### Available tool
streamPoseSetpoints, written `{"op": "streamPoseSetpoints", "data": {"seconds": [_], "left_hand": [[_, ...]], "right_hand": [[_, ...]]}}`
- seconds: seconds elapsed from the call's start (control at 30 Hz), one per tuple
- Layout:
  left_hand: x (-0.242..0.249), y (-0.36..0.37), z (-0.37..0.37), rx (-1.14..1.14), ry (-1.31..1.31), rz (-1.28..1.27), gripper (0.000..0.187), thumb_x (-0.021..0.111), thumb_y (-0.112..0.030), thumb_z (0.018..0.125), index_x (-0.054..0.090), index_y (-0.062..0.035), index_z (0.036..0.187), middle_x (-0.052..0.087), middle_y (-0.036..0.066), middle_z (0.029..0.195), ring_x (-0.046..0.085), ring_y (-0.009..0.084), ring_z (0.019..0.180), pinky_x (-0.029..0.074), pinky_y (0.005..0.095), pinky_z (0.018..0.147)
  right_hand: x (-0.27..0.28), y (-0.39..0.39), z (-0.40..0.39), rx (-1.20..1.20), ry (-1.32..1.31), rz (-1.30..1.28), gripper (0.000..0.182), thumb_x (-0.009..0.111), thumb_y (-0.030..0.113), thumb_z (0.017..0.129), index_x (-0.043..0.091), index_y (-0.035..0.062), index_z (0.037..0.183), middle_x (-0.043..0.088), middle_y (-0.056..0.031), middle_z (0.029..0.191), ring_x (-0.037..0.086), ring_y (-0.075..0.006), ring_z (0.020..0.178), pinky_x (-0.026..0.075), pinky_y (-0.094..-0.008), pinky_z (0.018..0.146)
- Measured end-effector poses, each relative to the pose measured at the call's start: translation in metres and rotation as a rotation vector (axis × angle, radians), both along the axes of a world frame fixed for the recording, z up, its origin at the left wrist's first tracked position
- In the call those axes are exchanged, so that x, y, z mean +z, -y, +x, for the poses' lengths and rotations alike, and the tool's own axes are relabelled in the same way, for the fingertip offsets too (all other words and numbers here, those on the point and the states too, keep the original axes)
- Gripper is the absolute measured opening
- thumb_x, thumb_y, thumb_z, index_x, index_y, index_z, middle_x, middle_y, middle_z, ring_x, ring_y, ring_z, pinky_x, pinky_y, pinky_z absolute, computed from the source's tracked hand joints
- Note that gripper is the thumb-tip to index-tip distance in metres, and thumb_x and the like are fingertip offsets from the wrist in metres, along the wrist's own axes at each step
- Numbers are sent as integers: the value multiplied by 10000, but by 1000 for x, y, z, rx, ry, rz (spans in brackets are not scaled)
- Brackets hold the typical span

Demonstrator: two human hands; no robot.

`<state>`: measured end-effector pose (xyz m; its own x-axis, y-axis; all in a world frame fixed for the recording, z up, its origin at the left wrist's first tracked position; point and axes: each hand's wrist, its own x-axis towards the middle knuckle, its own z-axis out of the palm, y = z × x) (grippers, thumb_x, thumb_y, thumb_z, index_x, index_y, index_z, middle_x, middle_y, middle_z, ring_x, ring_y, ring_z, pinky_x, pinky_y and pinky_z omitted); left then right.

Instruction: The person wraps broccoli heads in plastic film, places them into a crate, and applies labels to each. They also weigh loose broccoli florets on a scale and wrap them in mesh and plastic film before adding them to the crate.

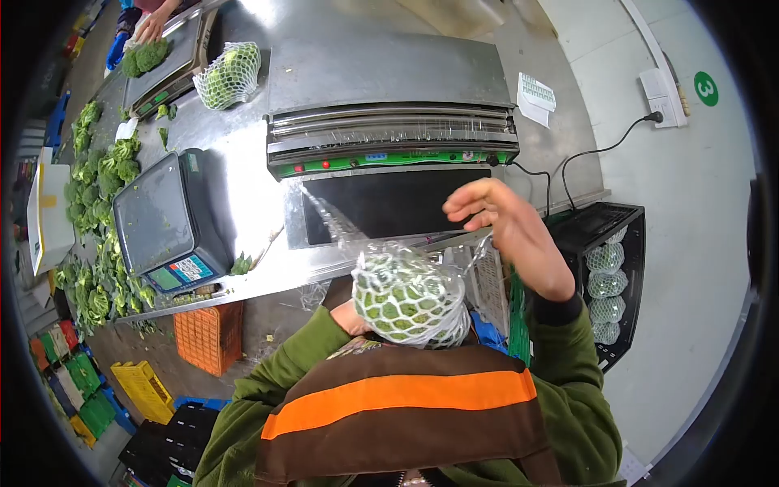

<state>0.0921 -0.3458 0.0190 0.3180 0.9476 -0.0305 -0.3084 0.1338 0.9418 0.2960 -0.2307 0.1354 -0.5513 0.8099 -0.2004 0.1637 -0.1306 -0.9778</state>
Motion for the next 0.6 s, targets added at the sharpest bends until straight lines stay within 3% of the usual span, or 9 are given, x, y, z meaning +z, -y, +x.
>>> {"op": "streamPoseSetpoints", "data": {"seconds": [0.07,0.17,0.2,0.27,0.33,0.4,0.47,0.57,0.6], "left_hand": [[3,-2,0,-14,15,-12,334,632,-107,893,578,-40,1216,647,125,1165,620,237,1077,484,331,932],[4,-2,2,-21,32,-48,343,630,-102,894,569,-39,1227,640,124,1178,613,235,1088,479,330,943],[4,-2,3,-26,39,-63,346,630,-100,895,566,-39,1230,638,124,1182,611,234,1091,477,329,946],[5,1,-2,-53,75,-95,353,629,-97,896,560,-39,1237,633,124,1190,606,233,1098,474,328,953],[5,5,-9,-81,116,-131,359,627,-93,897,553,-38,1244,628,123,1199,602,231,1105,471,327,960],[6,11,-13,-86,159,-174,365,626,-89,898,547,-38,1251,623,123,1207,597,230,1113,467,326,967],[8,16,-17,-72,201,-227,372,625,-86,899,541,-37,1258,618,122,1216,592,228,1120,464,325,974],[8,19,-16,18,250,-316,382,623,-80,900,532,-37,1268,611,121,1228,585,226,1130,459,323,985],[8,18,-15,70,257,-348,385,623,-79,901,529,-36,1272,609,121,1232,583,225,1134,458,323,988]], "right_hand": [[45,4,-34,166,283,395,476,685,384,873,565,8,1138,629,-82,946,633,-193,839,481,-305,717],[58,-3,-75,359,602,644,407,701,352,843,578,23,1048,641,-111,766,641,-277,651,476,-354,581],[43,-8,-84,387,541,744,325,720,310,823,580,31,912,609,-142,645,600,-342,560,446,-406,512],[25,-18,-94,394,273,630,267,727,232,823,567,18,826,609,-170,651,602,-363,594,442,-414,516],[9,-26,-90,234,224,687,255,727,191,830,552,9,798,602,-144,638,584,-302,540,424,-389,501],[2,-31,-73,189,309,506,287,737,213,846,538,11,798,521,-89,598,461,-127,531,391,-306,504],[-28,-1,-60,298,292,342,297,733,231,871,538,22,793,528,-52,625,466,-88,571,396,-291,522],[-84,42,-50,25,278,103,364,747,318,867,537,33,781,535,-47,626,503,-98,595,426,-295,548],[-101,62,-47,-53,88,-106,316,701,285,912,531,41,804,566,12,694,501,-59,651,441,-263,585]]}}
